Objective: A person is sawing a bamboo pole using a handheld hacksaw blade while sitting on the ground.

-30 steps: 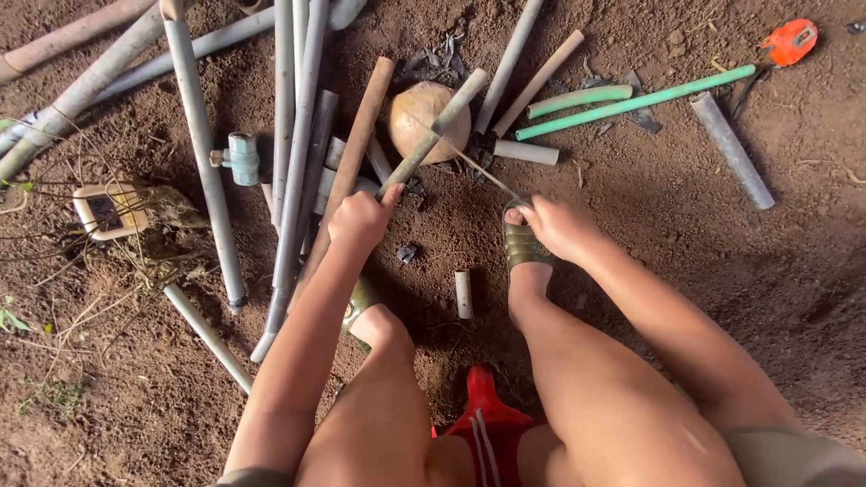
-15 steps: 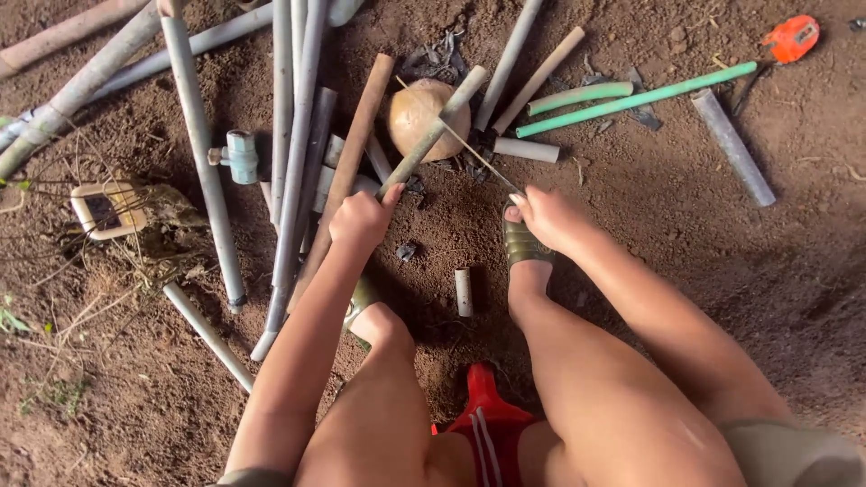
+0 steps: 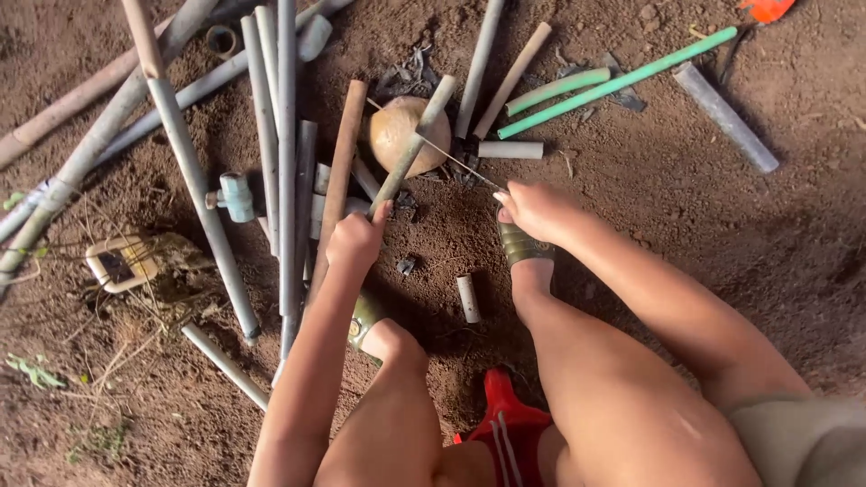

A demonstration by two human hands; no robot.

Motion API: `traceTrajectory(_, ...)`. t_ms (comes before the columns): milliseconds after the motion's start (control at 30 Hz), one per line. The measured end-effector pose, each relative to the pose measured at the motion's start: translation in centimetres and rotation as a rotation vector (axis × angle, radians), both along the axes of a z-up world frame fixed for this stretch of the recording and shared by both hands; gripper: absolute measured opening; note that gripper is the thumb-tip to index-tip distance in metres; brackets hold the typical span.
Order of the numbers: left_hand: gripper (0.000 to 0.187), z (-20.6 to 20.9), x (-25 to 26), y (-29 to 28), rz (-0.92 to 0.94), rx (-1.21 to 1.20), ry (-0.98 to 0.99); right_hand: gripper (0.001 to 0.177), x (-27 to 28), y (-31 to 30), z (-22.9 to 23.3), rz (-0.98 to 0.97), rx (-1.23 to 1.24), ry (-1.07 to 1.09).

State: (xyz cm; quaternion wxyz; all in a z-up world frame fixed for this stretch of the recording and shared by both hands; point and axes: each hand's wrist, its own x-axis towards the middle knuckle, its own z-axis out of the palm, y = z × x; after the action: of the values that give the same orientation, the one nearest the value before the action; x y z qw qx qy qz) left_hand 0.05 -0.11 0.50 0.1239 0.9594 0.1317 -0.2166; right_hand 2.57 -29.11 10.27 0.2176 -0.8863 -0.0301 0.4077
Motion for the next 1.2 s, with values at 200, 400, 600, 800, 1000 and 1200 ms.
traceTrajectory(200, 0.072, 1.3, 0.7, 0.5, -0.026, -0.069, 0.057, 0.046, -2.7, -4.1, 2.2, -0.07, -0.054, 0.125)
traceTrajectory(400, 0.074, -0.5, -0.1, 0.3, 0.013, -0.042, 0.068, 0.044, -0.1, -2.4, 0.8, -0.023, -0.008, 0.106)
traceTrajectory(600, 0.075, 0.3, 0.4, 0.5, -0.025, -0.047, 0.053, 0.048, 0.5, -1.1, 2.2, -0.024, 0.015, 0.049)
traceTrajectory(800, 0.073, -0.1, 0.1, 0.4, -0.044, -0.003, 0.001, 0.045, -3.6, -5.2, -0.7, 0.02, -0.15, 0.002)
traceTrajectory(1000, 0.078, 0.5, 0.2, 0.0, -0.01, -0.035, 0.072, 0.035, -0.3, -1.3, -1.7, 0.041, -0.043, -0.055)
traceTrajectory(1200, 0.073, -0.5, -0.5, -0.1, 0.008, 0.039, -0.058, 0.039, -3.1, -3.9, -5.5, 0.079, -0.165, -0.091)
